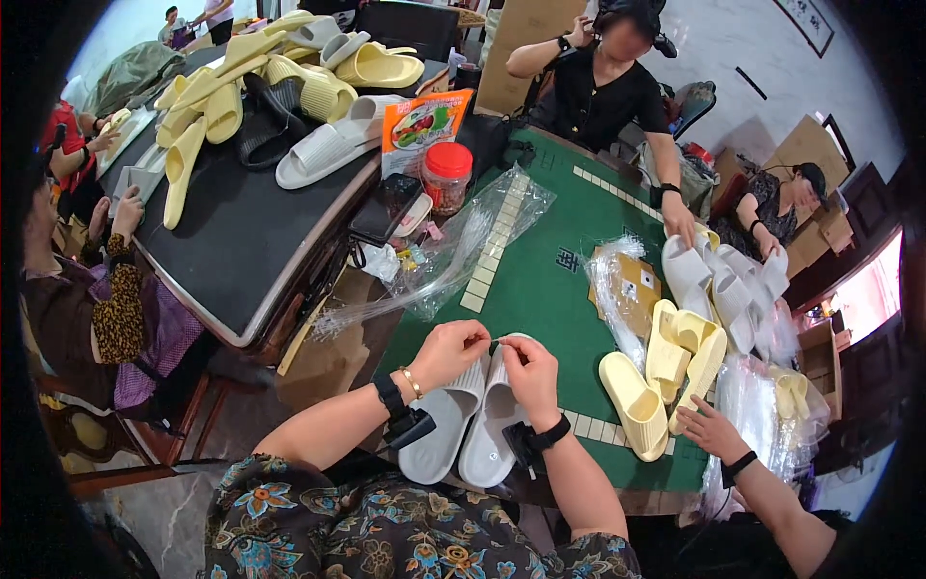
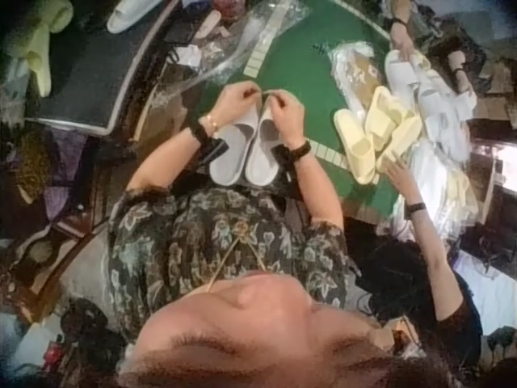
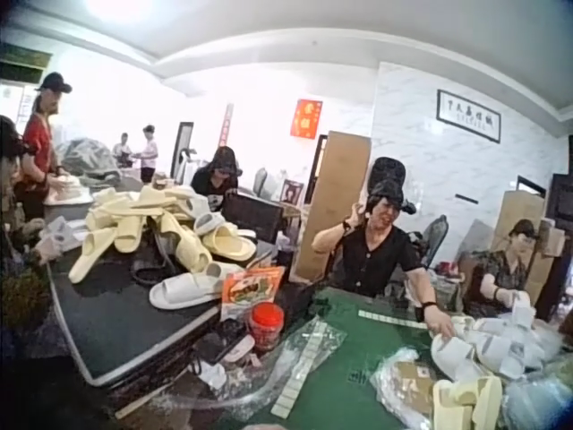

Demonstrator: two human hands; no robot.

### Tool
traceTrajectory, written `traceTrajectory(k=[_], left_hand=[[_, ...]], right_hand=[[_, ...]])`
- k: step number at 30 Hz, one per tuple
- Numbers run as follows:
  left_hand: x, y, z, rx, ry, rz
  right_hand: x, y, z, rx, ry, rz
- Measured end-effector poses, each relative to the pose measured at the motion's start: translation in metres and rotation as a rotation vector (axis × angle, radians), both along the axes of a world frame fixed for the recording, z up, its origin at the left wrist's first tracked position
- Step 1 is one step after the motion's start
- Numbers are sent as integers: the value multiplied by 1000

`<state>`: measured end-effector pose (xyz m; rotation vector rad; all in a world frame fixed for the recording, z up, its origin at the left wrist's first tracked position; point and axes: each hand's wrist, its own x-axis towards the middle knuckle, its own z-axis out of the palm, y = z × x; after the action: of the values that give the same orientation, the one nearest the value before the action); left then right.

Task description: The recorder is assembling and finishing slippers by trimming threads and checking components at a table with other workers.

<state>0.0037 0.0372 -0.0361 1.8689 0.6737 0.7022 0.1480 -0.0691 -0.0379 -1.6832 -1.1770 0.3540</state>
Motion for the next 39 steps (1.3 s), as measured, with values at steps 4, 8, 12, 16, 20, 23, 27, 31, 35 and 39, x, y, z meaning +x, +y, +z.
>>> traceTrajectory(k=[4, 8, 12, 16, 20, 23, 27, 31, 35, 39], left_hand=[[-2, 1, 0, -27, -20, 6], [-1, 1, 3, -54, -22, -1], [-2, 1, 2, -13, -16, 5], [-2, 1, 3, -24, -21, 4], [-2, 2, 3, -27, -17, -1], [-2, 4, 3, -3, -2, -7], [-3, 4, 3, -12, -3, -11], [-3, 5, 2, -27, 1, -15], [-2, 6, 1, -13, -14, -15], [-2, 7, -3, -10, -31, -11]], right_hand=[[-2, 2, 12, -97, 119, 10], [8, 4, 4, -126, 233, 46], [5, 4, 6, -130, 189, 51], [5, 5, 11, -122, 131, 62], [4, 6, 12, -129, 103, 61], [5, 7, 13, -159, 119, 52], [3, 8, 17, -161, 119, 50], [7, 10, 17, -224, 109, 61], [8, 10, 12, -218, 159, 72], [9, 10, 7, -184, 210, 97]])
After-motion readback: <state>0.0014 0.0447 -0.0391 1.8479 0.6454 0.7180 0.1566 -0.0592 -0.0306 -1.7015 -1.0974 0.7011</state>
